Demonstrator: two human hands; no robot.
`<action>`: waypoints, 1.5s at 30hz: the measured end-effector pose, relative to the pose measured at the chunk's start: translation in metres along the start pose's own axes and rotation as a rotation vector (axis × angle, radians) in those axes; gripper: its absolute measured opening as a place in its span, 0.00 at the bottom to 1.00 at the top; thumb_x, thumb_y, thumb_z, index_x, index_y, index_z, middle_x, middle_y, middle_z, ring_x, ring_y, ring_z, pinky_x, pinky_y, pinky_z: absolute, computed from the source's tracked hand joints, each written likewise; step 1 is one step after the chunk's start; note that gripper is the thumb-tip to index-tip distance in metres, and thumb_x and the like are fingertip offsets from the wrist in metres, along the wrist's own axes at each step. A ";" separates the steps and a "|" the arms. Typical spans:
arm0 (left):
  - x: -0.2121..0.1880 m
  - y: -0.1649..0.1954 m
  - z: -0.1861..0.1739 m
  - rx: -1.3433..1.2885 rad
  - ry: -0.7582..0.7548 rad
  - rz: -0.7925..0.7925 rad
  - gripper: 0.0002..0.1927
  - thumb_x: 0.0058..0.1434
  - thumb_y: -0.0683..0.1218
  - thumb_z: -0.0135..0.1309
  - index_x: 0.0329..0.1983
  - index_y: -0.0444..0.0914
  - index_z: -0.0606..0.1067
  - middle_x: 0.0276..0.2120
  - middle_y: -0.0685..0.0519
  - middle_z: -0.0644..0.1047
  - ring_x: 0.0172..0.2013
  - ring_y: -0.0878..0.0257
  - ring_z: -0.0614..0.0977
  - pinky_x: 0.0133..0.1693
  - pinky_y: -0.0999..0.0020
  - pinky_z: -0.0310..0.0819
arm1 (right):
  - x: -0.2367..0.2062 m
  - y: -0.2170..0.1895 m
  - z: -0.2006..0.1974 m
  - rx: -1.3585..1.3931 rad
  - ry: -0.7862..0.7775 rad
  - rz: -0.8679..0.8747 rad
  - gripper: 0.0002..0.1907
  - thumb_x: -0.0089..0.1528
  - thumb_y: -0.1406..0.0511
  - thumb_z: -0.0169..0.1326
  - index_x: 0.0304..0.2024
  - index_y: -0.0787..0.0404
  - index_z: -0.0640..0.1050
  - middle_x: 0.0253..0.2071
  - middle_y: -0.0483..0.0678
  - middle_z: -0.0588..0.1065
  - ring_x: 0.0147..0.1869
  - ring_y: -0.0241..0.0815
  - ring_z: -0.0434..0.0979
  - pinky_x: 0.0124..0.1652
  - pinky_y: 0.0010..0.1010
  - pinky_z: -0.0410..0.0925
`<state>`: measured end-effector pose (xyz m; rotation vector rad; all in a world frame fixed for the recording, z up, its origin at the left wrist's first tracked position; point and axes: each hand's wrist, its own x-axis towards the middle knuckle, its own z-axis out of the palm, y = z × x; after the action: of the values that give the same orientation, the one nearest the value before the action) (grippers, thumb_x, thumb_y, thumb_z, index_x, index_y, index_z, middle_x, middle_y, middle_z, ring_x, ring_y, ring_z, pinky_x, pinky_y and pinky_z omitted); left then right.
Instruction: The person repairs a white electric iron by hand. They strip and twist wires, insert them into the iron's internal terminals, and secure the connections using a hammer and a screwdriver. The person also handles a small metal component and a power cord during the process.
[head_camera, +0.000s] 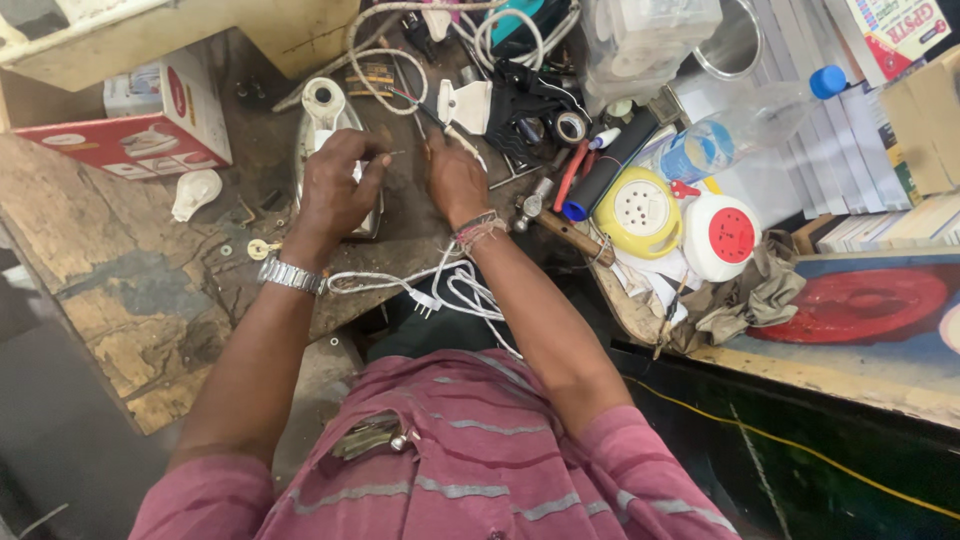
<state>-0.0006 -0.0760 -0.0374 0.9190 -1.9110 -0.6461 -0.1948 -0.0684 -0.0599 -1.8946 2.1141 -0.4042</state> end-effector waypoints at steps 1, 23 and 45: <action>0.001 0.001 0.000 -0.024 0.008 0.010 0.07 0.65 0.38 0.60 0.44 0.34 0.76 0.39 0.43 0.79 0.40 0.48 0.82 0.43 0.58 0.76 | -0.001 0.004 0.000 0.011 0.088 -0.058 0.15 0.66 0.68 0.50 0.55 0.61 0.75 0.45 0.63 0.78 0.49 0.65 0.79 0.47 0.52 0.70; -0.022 0.003 0.084 -0.103 -0.170 -0.503 0.08 0.66 0.44 0.56 0.40 0.33 0.73 0.31 0.38 0.79 0.32 0.45 0.83 0.37 0.51 0.74 | -0.134 0.143 -0.042 -0.425 0.284 -0.115 0.26 0.59 0.69 0.57 0.61 0.53 0.76 0.54 0.50 0.74 0.53 0.51 0.76 0.50 0.48 0.61; -0.079 0.034 0.067 -0.103 -0.057 -0.256 0.04 0.70 0.39 0.54 0.45 0.33 0.74 0.38 0.39 0.79 0.38 0.44 0.82 0.40 0.54 0.75 | -0.129 0.052 -0.016 0.088 0.300 -0.425 0.18 0.57 0.69 0.60 0.50 0.51 0.79 0.56 0.44 0.75 0.58 0.49 0.75 0.53 0.43 0.65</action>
<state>-0.0453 0.0126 -0.0822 1.0987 -1.8061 -0.9223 -0.2347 0.0656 -0.0628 -2.3496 1.8018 -0.9056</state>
